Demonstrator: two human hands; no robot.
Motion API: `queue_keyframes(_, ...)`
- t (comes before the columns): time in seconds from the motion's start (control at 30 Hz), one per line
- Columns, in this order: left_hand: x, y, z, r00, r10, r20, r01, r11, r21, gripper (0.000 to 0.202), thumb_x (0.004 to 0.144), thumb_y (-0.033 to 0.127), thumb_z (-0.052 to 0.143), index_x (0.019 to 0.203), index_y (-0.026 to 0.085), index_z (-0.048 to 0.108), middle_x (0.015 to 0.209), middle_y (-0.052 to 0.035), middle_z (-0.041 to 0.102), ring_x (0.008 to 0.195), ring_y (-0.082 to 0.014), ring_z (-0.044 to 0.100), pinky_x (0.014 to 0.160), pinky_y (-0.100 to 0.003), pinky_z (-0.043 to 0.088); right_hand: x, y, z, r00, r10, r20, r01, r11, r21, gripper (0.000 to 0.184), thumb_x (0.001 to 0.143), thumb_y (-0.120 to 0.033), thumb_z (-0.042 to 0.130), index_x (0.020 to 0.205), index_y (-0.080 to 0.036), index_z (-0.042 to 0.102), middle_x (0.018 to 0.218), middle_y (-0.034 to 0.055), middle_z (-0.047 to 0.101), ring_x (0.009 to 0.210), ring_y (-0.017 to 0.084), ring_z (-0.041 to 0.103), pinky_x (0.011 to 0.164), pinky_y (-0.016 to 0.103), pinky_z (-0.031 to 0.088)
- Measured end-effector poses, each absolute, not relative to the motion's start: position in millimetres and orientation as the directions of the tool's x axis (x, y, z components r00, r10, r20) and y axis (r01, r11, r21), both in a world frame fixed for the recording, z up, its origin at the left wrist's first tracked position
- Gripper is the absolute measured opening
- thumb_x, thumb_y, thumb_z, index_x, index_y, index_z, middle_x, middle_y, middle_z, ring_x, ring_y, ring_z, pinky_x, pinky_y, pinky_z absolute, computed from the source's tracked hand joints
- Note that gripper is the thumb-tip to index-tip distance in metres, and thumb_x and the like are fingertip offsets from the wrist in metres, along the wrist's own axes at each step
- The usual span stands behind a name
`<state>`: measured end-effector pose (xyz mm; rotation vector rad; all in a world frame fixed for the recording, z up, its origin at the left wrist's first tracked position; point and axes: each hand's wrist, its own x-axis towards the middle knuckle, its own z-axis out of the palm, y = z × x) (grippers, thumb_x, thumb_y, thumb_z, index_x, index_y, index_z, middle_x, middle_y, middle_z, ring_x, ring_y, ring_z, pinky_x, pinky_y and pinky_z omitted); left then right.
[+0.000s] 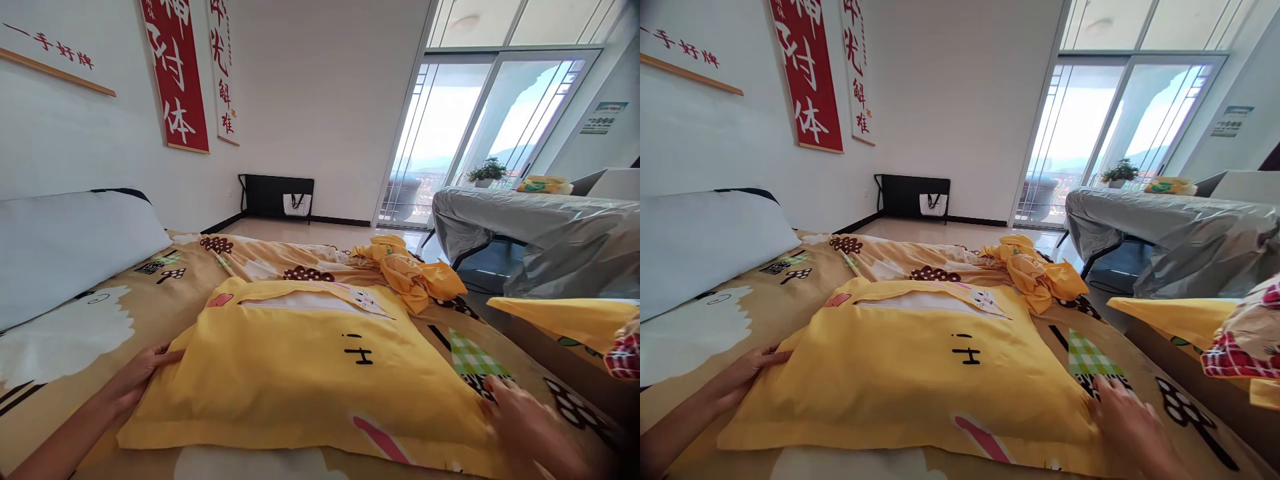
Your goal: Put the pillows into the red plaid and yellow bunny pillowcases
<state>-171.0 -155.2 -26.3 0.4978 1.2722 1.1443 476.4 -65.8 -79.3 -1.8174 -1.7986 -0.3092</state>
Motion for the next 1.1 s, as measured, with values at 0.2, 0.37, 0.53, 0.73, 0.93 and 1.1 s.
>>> queue_keyframes(0.2,-148,-160,-10,-0.192,0.872,-0.449,-0.496,0.309,0.812,0.038,0.066,0.025,0.081,0.099,0.012,0.066,0.089,-0.0151,0.075,0.076,-0.0348,0.072,0.065,-0.042,0.06,283,-124,9,-0.496,0.697,0.518,0.617,0.702,-0.356,0.019,0.091,-0.031,0.045,0.091,-0.025,0.064,0.092,0.0057,0.07,0.087,0.017,0.065,0.077,0.026,0.05)
queue_keyframes(0.37,-131,-166,-2,-0.15,0.846,-0.512,-0.642,0.311,0.701,0.04,0.079,0.033,0.067,0.112,0.011,0.064,0.094,-0.0163,0.074,0.087,-0.0367,0.071,0.07,-0.044,0.06,112,-152,39,-0.823,0.378,0.423,0.215,0.898,-0.385,0.018,0.09,-0.02,0.05,0.1,-0.021,0.065,0.093,0.0029,0.071,0.09,0.015,0.065,0.086,0.023,0.047)
queue_keyframes(0.53,-136,-180,-9,-0.295,0.88,-0.373,-0.509,0.185,0.841,0.033,0.073,0.016,0.07,0.106,0.011,0.067,0.094,-0.0126,0.075,0.09,-0.0327,0.071,0.068,-0.036,0.061,12,-140,11,-0.773,0.553,0.311,0.455,0.824,-0.337,0.025,0.084,-0.034,0.058,0.094,-0.013,0.067,0.095,0.0122,0.071,0.086,0.026,0.067,0.075,0.034,0.05)
queue_keyframes(0.73,-155,-186,-28,-0.313,0.914,-0.259,-0.441,0.101,0.892,0.019,0.066,0.005,0.072,0.084,0.012,0.072,0.089,-0.0089,0.076,0.091,-0.0287,0.07,0.069,-0.028,0.059,-1,-139,-9,-0.741,0.627,0.241,0.52,0.763,-0.384,0.024,0.082,-0.032,0.058,0.094,-0.012,0.067,0.09,0.0143,0.072,0.081,0.028,0.069,0.065,0.033,0.047)
queue_keyframes(0.93,-164,-186,-35,-0.371,0.893,-0.255,-0.459,0.063,0.886,0.012,0.06,0.008,0.07,0.07,0.015,0.069,0.076,-0.0057,0.075,0.088,-0.0285,0.07,0.068,-0.027,0.058,4,-135,-7,-0.706,0.687,0.172,0.565,0.692,-0.449,0.023,0.083,-0.03,0.057,0.092,-0.012,0.068,0.088,0.0154,0.072,0.076,0.027,0.068,0.058,0.03,0.037)
queue_keyframes(1.1,-163,-201,-44,-0.298,0.895,-0.333,-0.504,0.148,0.851,0.021,0.051,0.019,0.074,0.071,0.016,0.07,0.074,-0.0074,0.075,0.085,-0.0357,0.07,0.065,-0.037,0.058,0,-123,-14,-0.647,0.719,0.254,0.378,0.592,-0.711,0.007,0.079,-0.021,0.063,0.074,-0.017,0.065,0.071,0.0009,0.069,0.063,0.012,0.056,0.055,0.023,0.03)
